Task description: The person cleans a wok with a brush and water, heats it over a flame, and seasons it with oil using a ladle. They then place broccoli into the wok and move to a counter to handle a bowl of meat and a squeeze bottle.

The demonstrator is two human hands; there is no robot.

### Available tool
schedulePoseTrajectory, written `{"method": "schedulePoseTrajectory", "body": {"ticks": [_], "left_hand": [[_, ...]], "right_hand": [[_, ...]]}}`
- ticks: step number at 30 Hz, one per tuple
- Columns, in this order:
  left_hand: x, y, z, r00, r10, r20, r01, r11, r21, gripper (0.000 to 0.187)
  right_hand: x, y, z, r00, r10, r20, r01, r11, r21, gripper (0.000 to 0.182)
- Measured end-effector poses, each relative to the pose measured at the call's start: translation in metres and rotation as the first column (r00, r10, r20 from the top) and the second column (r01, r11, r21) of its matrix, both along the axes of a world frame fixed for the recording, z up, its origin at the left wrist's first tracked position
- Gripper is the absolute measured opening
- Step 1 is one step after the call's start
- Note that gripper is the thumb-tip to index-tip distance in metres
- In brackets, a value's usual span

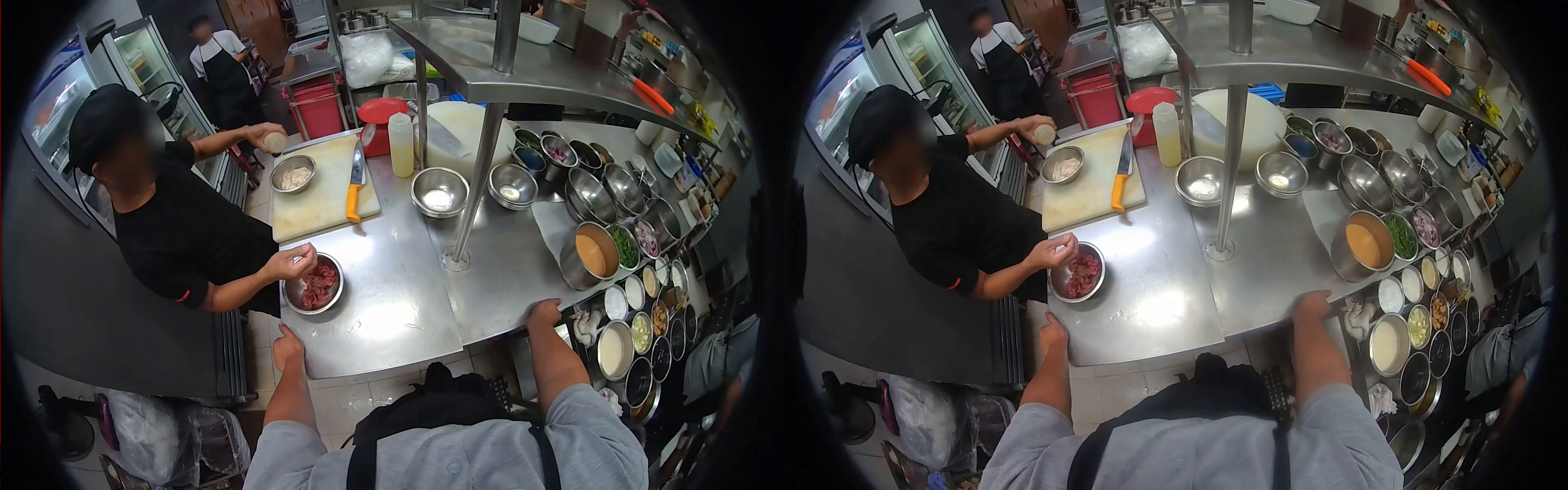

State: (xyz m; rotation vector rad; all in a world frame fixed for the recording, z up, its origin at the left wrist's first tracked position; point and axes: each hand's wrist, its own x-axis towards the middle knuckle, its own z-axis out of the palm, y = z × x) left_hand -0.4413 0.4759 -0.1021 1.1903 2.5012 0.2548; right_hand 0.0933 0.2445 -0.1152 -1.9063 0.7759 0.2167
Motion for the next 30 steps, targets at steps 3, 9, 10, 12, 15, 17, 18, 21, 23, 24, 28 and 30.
{"method": "schedulePoseTrajectory", "body": {"ticks": [3, 9, 10, 12, 15, 17, 18, 21, 23, 24, 28, 30], "left_hand": [[-0.001, 0.0, 0.001, 1.0, -0.006, 0.007, 0.006, 1.0, 0.012, 0.079], [0.002, 0.0, 0.005, 1.0, 0.017, -0.014, -0.018, 1.0, -0.014, 0.078], [0.003, 0.0, 0.006, 1.0, 0.022, -0.012, -0.023, 1.0, -0.021, 0.078], [0.004, -0.001, 0.009, 1.0, 0.029, -0.011, -0.029, 0.999, -0.028, 0.078], [0.007, -0.004, 0.016, 1.0, 0.016, 0.004, -0.016, 1.0, -0.023, 0.078], [0.008, -0.004, 0.019, 1.0, 0.026, 0.007, -0.025, 0.999, -0.029, 0.078], [0.007, -0.004, 0.017, 1.0, 0.025, 0.007, -0.025, 0.999, -0.029, 0.078], [0.004, 0.0, 0.009, 0.999, 0.04, 0.0, -0.039, 0.999, -0.027, 0.078], [0.002, 0.0, 0.006, 1.0, 0.018, 0.011, -0.018, 1.0, -0.019, 0.079], [0.001, 0.001, 0.003, 1.0, 0.018, 0.011, -0.018, 1.0, -0.018, 0.079], [-0.003, 0.005, -0.006, 1.0, 0.021, -0.012, -0.021, 1.0, -0.019, 0.079], [-0.002, 0.004, -0.004, 1.0, 0.015, -0.011, -0.015, 1.0, -0.019, 0.079]], "right_hand": [[-0.001, 0.0, 0.002, 0.999, -0.037, -0.02, 0.04, 0.987, 0.156, 0.065], [-0.001, 0.0, 0.001, 0.993, -0.119, -0.012, 0.12, 0.98, 0.16, 0.066], [0.0, 0.0, -0.001, 0.993, -0.119, -0.012, 0.12, 0.98, 0.16, 0.066], [0.001, -0.001, -0.005, 0.994, -0.106, 0.02, 0.102, 0.983, 0.15, 0.067], [-0.001, 0.0, 0.0, 0.995, -0.1, 0.014, 0.096, 0.983, 0.154, 0.068], [0.002, -0.001, -0.004, 0.995, -0.098, 0.01, 0.095, 0.983, 0.156, 0.068], [0.002, -0.002, -0.005, 0.995, -0.095, 0.007, 0.093, 0.983, 0.158, 0.068], [0.002, -0.001, -0.005, 0.995, -0.105, 0.0, 0.103, 0.983, 0.154, 0.067], [0.002, 0.0, -0.002, 0.993, -0.119, -0.012, 0.119, 0.981, 0.153, 0.067], [0.001, 0.0, 0.0, 0.991, -0.132, -0.024, 0.134, 0.979, 0.15, 0.067], [-0.002, -0.001, 0.006, 0.998, -0.06, -0.016, 0.062, 0.989, 0.131, 0.066], [-0.005, 0.001, 0.012, 0.998, -0.05, -0.024, 0.053, 0.992, 0.115, 0.065]]}}
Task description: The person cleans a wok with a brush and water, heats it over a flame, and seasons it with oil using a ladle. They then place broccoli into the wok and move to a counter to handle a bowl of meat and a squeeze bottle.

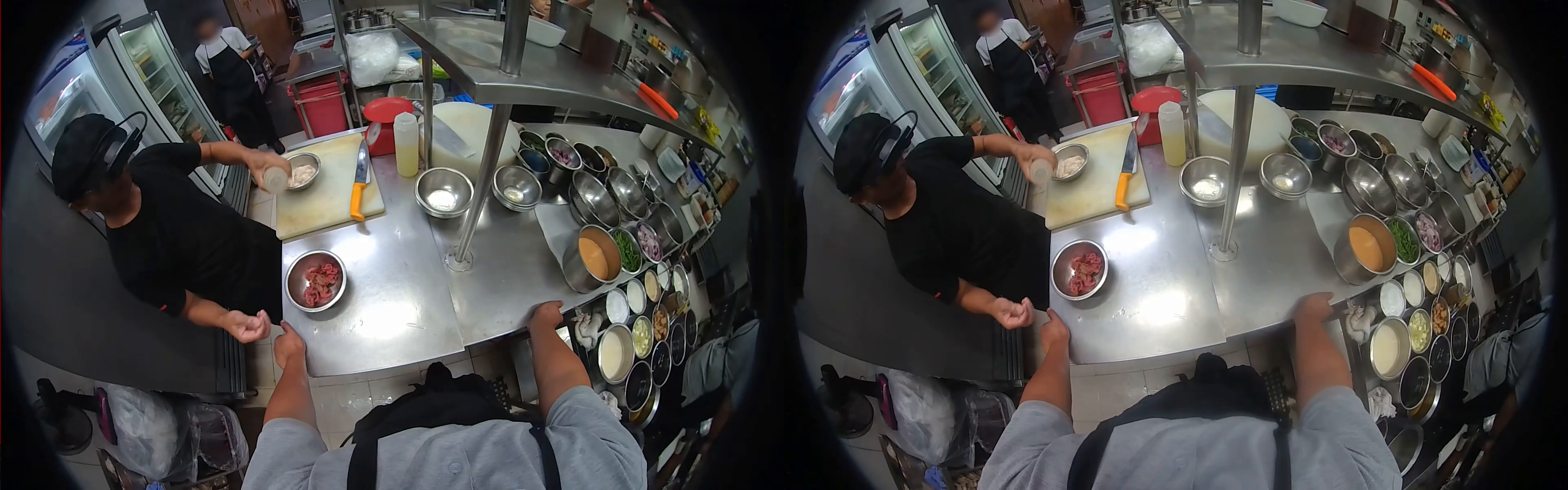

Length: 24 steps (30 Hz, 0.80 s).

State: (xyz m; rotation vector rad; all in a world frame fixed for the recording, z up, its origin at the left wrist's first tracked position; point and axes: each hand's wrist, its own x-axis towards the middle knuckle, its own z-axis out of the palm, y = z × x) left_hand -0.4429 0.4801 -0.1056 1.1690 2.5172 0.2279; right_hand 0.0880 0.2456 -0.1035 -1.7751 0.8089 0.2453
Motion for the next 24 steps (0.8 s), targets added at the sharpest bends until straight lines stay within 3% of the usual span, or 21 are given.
{"method": "schedulePoseTrajectory", "body": {"ticks": [24], "left_hand": [[0.005, -0.007, 0.015, 0.999, -0.037, 0.014, 0.037, 0.999, 0.006, 0.078]], "right_hand": [[0.002, -0.001, -0.004, 0.998, -0.012, -0.059, 0.013, 1.0, 0.001, 0.063]]}}
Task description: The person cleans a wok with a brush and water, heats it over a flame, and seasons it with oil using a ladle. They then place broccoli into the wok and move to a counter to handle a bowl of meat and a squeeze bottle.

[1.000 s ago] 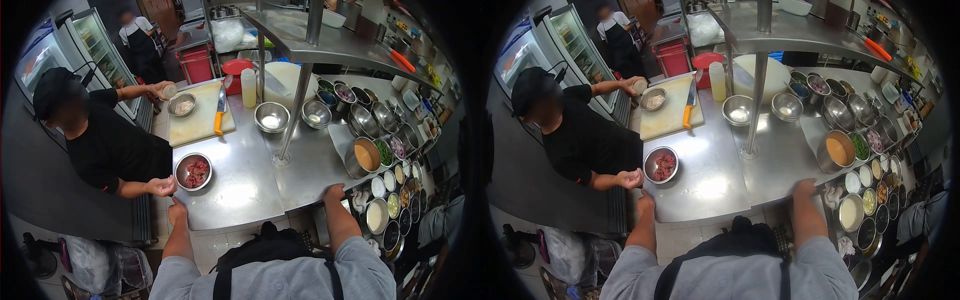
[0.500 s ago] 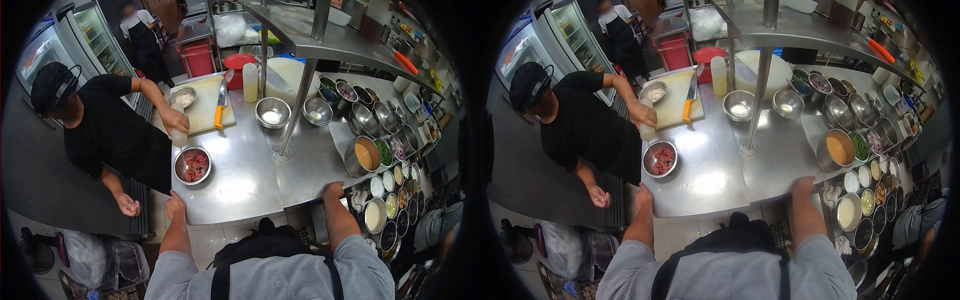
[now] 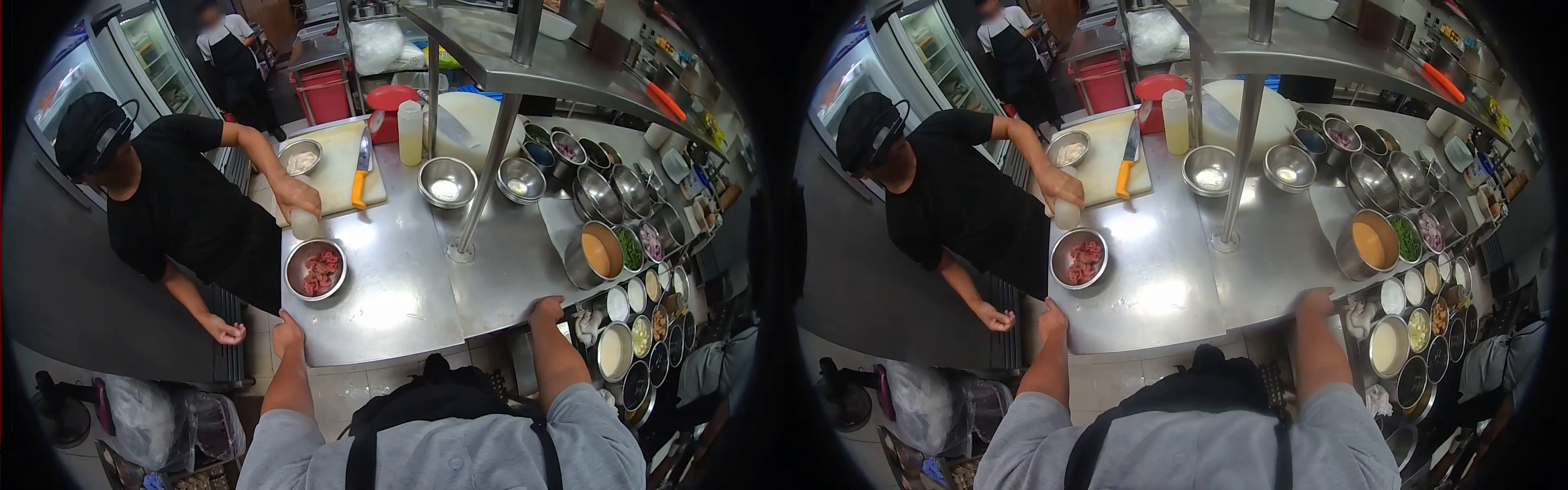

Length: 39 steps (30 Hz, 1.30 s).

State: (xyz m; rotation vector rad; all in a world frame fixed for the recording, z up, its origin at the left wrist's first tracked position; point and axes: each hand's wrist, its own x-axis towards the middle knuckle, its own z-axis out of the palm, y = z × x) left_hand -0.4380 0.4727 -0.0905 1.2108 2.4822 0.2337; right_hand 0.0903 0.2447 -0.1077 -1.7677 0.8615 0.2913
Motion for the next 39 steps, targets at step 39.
{"method": "schedulePoseTrajectory", "body": {"ticks": [39], "left_hand": [[0.001, -0.001, 0.003, 1.0, 0.02, 0.02, -0.02, 1.0, 0.002, 0.074]], "right_hand": [[0.003, -0.001, -0.007, 0.997, -0.021, 0.077, 0.02, 1.0, 0.014, 0.067]]}}
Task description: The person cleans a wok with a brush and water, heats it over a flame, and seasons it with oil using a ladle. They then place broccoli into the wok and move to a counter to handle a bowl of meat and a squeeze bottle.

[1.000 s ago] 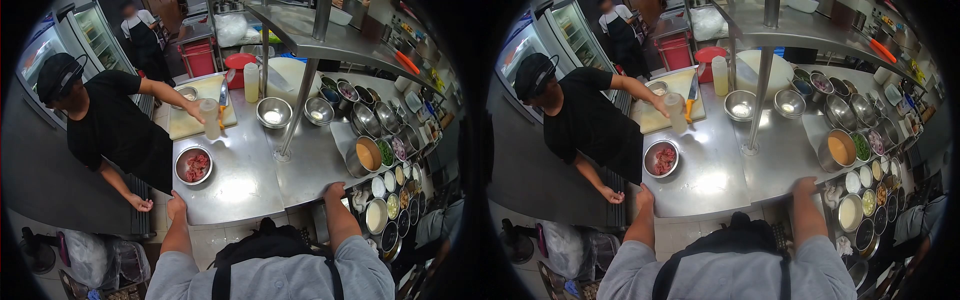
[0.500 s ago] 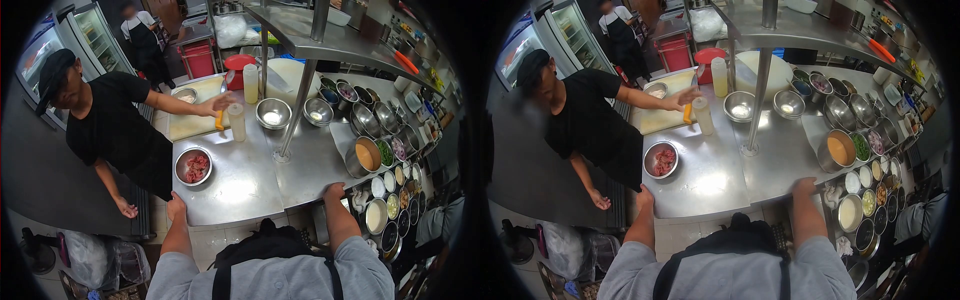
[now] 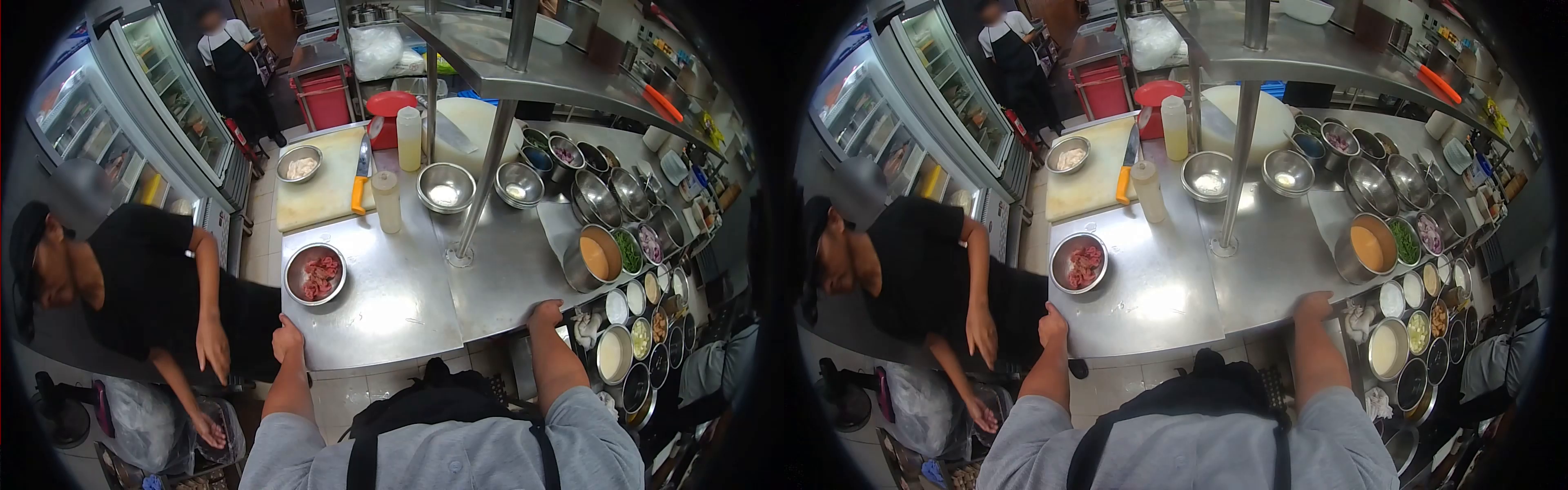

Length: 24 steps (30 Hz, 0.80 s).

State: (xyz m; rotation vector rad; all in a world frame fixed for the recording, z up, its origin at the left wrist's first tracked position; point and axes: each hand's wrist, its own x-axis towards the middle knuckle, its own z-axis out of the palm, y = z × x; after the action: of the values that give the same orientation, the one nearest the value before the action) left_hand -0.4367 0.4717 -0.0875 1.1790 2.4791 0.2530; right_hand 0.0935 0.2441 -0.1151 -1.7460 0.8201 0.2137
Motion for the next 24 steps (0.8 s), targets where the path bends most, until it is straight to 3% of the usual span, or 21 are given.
{"method": "schedulePoseTrajectory", "body": {"ticks": [12, 24], "left_hand": [[-0.002, 0.003, -0.006, 1.0, -0.009, -0.006, 0.009, 1.0, -0.009, 0.075], [-0.007, 0.005, -0.014, 0.999, -0.026, -0.032, 0.025, 0.999, -0.025, 0.077]], "right_hand": [[-0.012, 0.003, 0.022, 0.999, -0.031, -0.019, 0.033, 0.997, 0.072, 0.064], [0.012, 0.001, -0.013, 0.996, -0.06, -0.059, 0.066, 0.993, 0.103, 0.067]]}}
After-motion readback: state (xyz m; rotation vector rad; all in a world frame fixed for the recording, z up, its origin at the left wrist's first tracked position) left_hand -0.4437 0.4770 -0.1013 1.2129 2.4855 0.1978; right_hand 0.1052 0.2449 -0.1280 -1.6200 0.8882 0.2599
